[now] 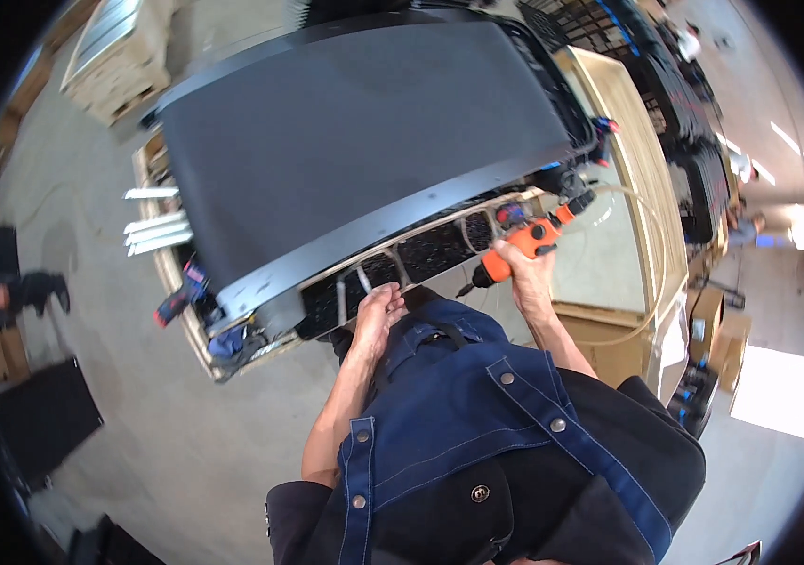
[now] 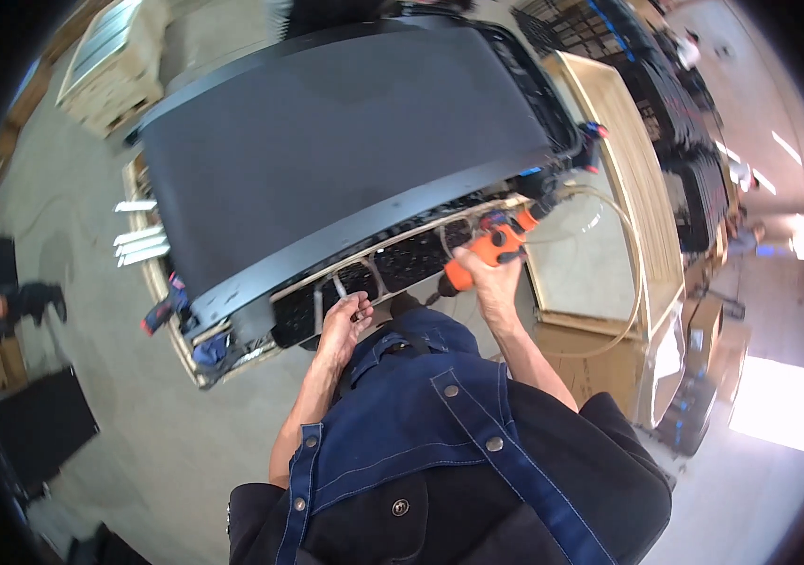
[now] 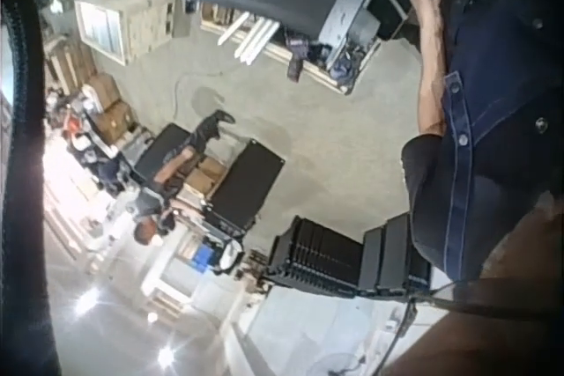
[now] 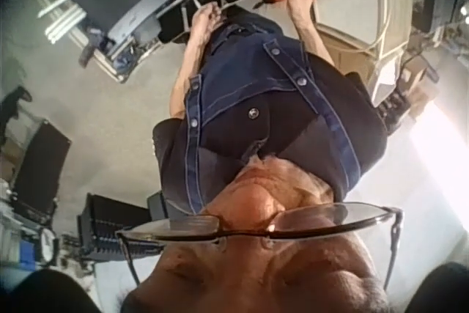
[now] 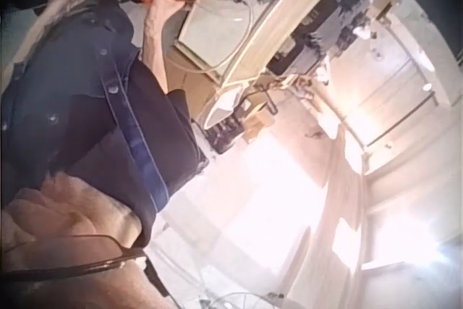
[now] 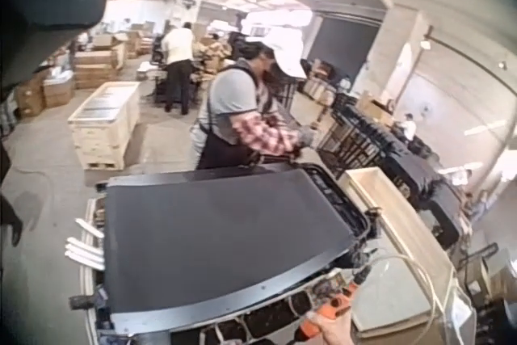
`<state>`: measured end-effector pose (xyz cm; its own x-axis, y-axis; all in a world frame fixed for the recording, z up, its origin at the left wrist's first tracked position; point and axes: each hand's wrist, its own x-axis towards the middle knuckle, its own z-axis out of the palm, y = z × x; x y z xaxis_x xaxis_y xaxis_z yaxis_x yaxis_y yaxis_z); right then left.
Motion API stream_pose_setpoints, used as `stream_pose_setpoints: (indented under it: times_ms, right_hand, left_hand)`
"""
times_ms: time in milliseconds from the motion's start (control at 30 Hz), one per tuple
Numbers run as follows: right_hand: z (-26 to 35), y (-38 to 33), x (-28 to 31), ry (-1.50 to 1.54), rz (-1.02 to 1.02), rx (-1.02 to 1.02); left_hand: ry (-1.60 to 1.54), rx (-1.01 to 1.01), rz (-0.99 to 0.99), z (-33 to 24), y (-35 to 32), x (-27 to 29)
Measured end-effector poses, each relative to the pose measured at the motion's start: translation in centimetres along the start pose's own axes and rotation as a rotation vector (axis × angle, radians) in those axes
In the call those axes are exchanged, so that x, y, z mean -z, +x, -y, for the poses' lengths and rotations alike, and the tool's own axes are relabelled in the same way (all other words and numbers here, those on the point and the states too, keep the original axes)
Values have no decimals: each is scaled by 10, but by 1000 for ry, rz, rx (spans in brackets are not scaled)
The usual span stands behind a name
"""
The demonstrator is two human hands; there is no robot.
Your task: Assemble a treadmill by fastening components and plastic casings using power tools on a factory assembly line.
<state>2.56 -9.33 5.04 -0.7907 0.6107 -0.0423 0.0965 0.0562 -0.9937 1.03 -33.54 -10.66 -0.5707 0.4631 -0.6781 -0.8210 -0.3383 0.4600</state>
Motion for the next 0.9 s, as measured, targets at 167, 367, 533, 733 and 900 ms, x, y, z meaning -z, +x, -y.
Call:
stream_pose_setpoints:
  times_ms: [167,367,533,733,900]
  right_hand:
    - [-62,45,171,230,-465,-93]
    - [-142,160,326,-186,-484,-114]
    - [-225,286,390,-398,-324,-185]
    - [-309,368,389,-595,-113,-127]
    - [-344,372,415,-821,11,-264]
  left_hand:
    - [-23,206,-68,72,132,-38]
    - [60,214,-412,128,206,-42]
    - [140,256,-361,127,187,-69]
    - [-4,253,-444,133,159,-113]
    - [43,230,-423,171,171,-165]
